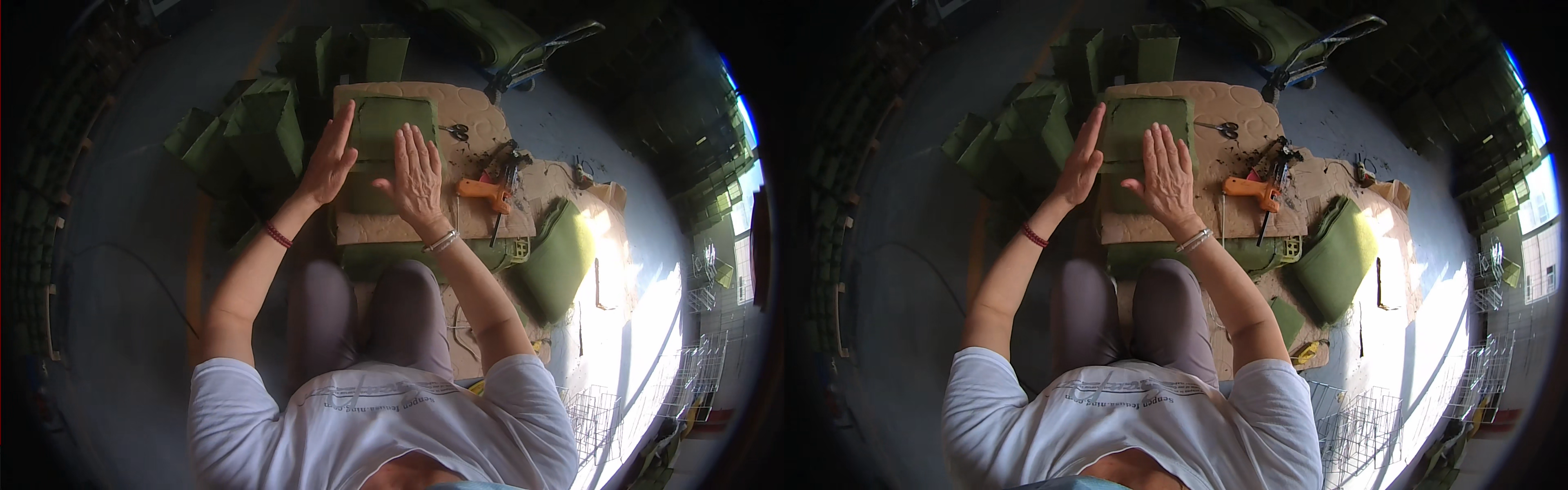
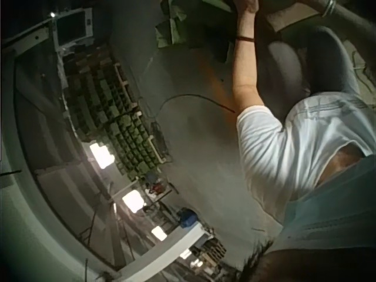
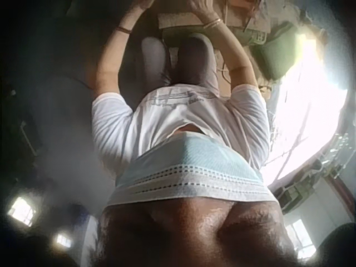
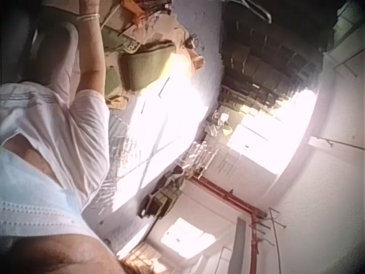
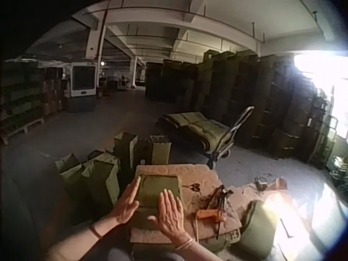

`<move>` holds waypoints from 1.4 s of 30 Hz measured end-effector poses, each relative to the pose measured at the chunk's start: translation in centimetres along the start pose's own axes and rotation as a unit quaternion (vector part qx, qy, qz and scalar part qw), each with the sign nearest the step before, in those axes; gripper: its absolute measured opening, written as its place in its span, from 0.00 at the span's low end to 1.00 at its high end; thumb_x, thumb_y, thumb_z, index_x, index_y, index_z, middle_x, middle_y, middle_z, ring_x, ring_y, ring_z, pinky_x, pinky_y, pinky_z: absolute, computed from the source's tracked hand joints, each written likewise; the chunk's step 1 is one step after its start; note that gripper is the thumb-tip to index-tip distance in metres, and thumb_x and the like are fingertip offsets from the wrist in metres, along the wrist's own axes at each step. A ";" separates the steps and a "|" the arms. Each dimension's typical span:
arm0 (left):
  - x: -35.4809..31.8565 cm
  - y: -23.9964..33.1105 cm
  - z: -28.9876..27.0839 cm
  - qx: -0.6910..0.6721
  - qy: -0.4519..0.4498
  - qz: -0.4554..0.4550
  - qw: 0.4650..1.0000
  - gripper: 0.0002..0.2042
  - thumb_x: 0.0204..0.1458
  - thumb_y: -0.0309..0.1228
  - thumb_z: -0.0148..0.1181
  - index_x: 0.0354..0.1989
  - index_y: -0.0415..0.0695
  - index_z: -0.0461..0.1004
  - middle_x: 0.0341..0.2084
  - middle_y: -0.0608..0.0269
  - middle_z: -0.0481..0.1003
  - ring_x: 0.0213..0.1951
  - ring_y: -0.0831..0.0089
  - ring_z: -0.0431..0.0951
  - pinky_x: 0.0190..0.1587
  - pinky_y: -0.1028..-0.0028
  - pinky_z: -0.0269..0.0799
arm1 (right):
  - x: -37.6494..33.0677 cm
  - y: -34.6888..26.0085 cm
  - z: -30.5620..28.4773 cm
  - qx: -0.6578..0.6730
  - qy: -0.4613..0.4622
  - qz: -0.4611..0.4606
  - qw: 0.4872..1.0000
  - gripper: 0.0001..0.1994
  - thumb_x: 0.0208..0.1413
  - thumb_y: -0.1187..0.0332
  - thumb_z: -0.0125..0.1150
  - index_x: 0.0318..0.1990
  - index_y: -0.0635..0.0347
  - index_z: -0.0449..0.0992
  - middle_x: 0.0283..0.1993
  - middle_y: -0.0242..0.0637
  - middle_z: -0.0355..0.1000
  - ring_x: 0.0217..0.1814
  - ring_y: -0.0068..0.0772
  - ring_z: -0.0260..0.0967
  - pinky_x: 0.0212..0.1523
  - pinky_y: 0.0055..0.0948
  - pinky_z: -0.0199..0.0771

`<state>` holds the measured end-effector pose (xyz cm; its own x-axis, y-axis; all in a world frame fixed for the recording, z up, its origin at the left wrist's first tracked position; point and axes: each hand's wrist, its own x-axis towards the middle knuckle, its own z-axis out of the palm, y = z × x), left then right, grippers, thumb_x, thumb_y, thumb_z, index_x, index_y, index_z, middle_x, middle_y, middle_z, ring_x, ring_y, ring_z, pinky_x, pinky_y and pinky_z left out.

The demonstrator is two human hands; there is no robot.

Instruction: Applying adhesive and assembling green padded fabric covers onto foam or wire frames to create upholstered products.

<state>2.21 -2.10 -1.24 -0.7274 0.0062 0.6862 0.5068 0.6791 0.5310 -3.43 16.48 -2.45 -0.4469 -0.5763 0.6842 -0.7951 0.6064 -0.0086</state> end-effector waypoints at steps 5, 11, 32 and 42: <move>6.2 -5.2 -1.6 -0.191 0.025 -0.145 0.970 0.39 0.59 0.62 0.25 0.67 0.39 0.47 0.68 0.49 0.46 0.69 0.62 0.44 0.68 0.69 0.40 | 0.0 0.0 -0.7 0.082 0.017 -0.024 0.996 0.40 0.56 0.38 0.39 0.65 0.64 0.55 0.65 0.44 0.57 0.69 0.42 0.51 0.66 0.44 0.47; 4.7 -7.5 1.5 -0.080 -0.053 -0.304 0.948 0.44 0.54 0.67 0.27 0.60 0.36 0.62 0.57 0.43 0.66 0.62 0.56 0.61 0.62 0.68 0.56 | 1.4 6.0 -1.7 0.194 -0.011 -0.035 0.980 0.27 0.64 0.51 0.38 0.61 0.62 0.62 0.61 0.43 0.64 0.66 0.41 0.57 0.67 0.43 0.47; 3.2 0.8 3.1 -0.323 -0.077 -0.289 0.898 0.48 0.52 0.70 0.21 0.68 0.38 0.45 0.69 0.51 0.39 0.70 0.64 0.36 0.69 0.65 0.28 | -1.2 2.5 -0.5 0.434 0.161 0.285 0.839 0.36 0.65 0.45 0.26 0.69 0.65 0.33 0.74 0.47 0.28 0.77 0.41 0.21 0.72 0.33 0.26; 2.0 2.2 2.2 -0.207 -0.025 -0.250 0.946 0.45 0.57 0.64 0.24 0.67 0.32 0.40 0.69 0.47 0.40 0.70 0.61 0.36 0.70 0.68 0.33 | -2.0 3.3 -5.7 0.227 0.109 0.138 0.958 0.34 0.65 0.46 0.25 0.69 0.66 0.42 0.72 0.50 0.40 0.76 0.44 0.33 0.72 0.39 0.33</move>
<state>0.82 0.98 0.24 -0.9396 -0.1984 0.2788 0.2236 0.2610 0.9391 -2.78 22.79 0.31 -0.6085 -0.2709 0.7459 -0.7780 0.3893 -0.4932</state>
